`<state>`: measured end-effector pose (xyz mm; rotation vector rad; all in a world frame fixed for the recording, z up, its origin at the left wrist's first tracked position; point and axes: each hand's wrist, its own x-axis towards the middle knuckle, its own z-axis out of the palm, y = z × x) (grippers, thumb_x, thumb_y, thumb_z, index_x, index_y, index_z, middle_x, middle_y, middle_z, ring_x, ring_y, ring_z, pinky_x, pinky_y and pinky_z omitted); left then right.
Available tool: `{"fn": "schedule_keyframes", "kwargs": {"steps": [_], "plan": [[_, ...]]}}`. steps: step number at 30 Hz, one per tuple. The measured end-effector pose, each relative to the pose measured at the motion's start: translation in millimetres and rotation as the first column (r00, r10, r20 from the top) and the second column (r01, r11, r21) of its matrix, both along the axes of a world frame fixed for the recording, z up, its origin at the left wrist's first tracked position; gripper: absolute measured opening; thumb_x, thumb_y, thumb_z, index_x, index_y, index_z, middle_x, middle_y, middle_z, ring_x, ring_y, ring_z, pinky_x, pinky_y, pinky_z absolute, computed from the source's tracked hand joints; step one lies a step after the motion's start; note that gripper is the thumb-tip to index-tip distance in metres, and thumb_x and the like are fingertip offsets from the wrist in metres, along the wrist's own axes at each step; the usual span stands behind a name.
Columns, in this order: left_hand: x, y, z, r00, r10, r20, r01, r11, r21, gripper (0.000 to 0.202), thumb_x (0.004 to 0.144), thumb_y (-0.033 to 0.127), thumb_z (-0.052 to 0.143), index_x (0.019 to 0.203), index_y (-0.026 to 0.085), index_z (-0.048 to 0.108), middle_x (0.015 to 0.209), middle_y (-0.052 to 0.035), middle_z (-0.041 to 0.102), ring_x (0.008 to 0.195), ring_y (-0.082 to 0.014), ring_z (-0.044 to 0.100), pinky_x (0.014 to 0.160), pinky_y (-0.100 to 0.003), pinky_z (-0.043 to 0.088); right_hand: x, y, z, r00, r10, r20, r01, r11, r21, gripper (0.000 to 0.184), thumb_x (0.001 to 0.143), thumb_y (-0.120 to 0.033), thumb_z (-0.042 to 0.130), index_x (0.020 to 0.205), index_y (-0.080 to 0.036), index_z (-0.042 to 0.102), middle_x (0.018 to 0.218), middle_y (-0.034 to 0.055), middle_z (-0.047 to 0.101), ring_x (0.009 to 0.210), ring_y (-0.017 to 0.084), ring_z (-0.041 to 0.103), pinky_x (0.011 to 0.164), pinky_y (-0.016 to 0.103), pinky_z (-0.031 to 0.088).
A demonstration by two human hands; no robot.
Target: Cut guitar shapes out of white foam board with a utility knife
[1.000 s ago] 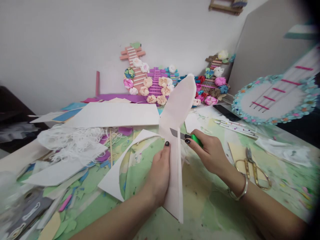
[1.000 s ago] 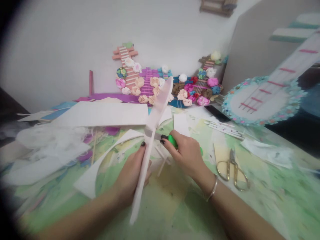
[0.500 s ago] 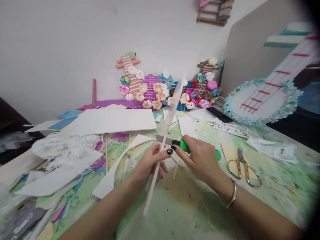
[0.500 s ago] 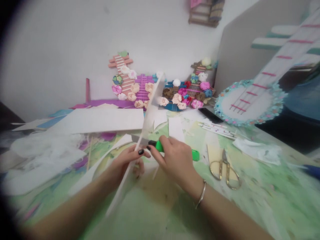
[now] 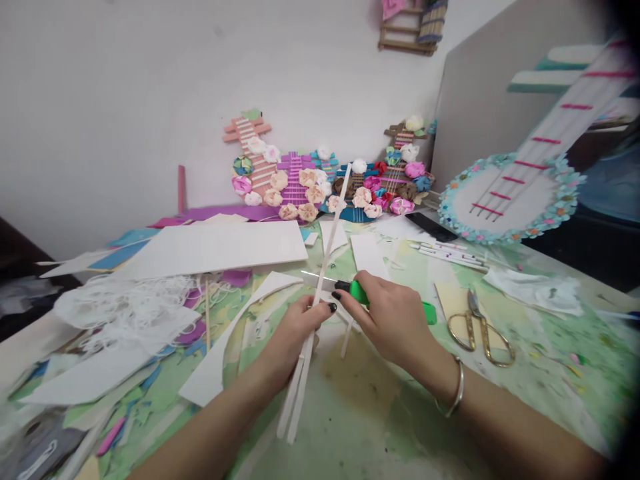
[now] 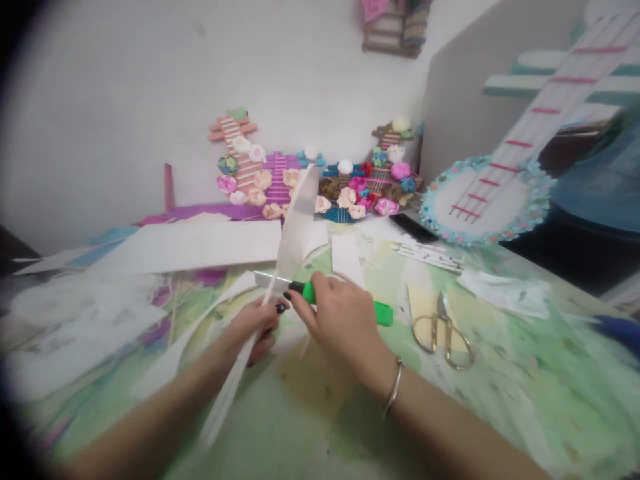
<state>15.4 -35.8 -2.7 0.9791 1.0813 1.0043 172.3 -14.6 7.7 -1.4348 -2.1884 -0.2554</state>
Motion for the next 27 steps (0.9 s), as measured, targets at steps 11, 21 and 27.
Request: {"fn": "schedule_keyframes", "kwargs": {"steps": [11, 21, 27], "plan": [[-3, 1, 0.2, 0.991, -0.116, 0.070, 0.125, 0.983, -0.134, 0.033, 0.071, 0.047, 0.056, 0.087, 0.019, 0.048, 0.056, 0.0094, 0.034, 0.029, -0.0014, 0.025, 0.031, -0.019, 0.015, 4, -3, 3.5, 1.000, -0.003, 0.014, 0.002, 0.999, 0.044, 0.048, 0.090, -0.057, 0.025, 0.076, -0.019, 0.050, 0.065, 0.0031, 0.059, 0.058, 0.014, 0.050, 0.051, 0.027, 0.011], [-11, 5, -0.8, 0.978, -0.206, 0.033, 0.208, 0.967, -0.144, 0.041, 0.068, 0.049, 0.059, 0.093, 0.019, 0.048, 0.056, 0.0093, 0.036, 0.029, -0.0026, 0.028, 0.030, -0.020, 0.018, 9, 2, 7.8, 0.999, 0.015, 0.049, -0.016, 0.999, 0.031, 0.047, 0.089, -0.058, 0.026, 0.079, -0.019, 0.051, 0.064, 0.0019, 0.057, 0.057, 0.013, 0.047, 0.052, 0.027, 0.011], [-8, 0, 7.3, 0.979, -0.195, 0.056, 0.201, 0.969, -0.146, 0.036, 0.071, 0.044, 0.057, 0.094, 0.018, 0.050, 0.057, 0.0091, 0.034, 0.030, -0.0012, 0.025, 0.032, -0.019, 0.015, 14, 8, 7.4, 0.997, 0.042, 0.066, -0.046, 0.998, 0.048, 0.049, 0.089, -0.060, 0.024, 0.080, -0.019, 0.050, 0.064, 0.0016, 0.056, 0.057, 0.013, 0.046, 0.052, 0.027, 0.011]]}}
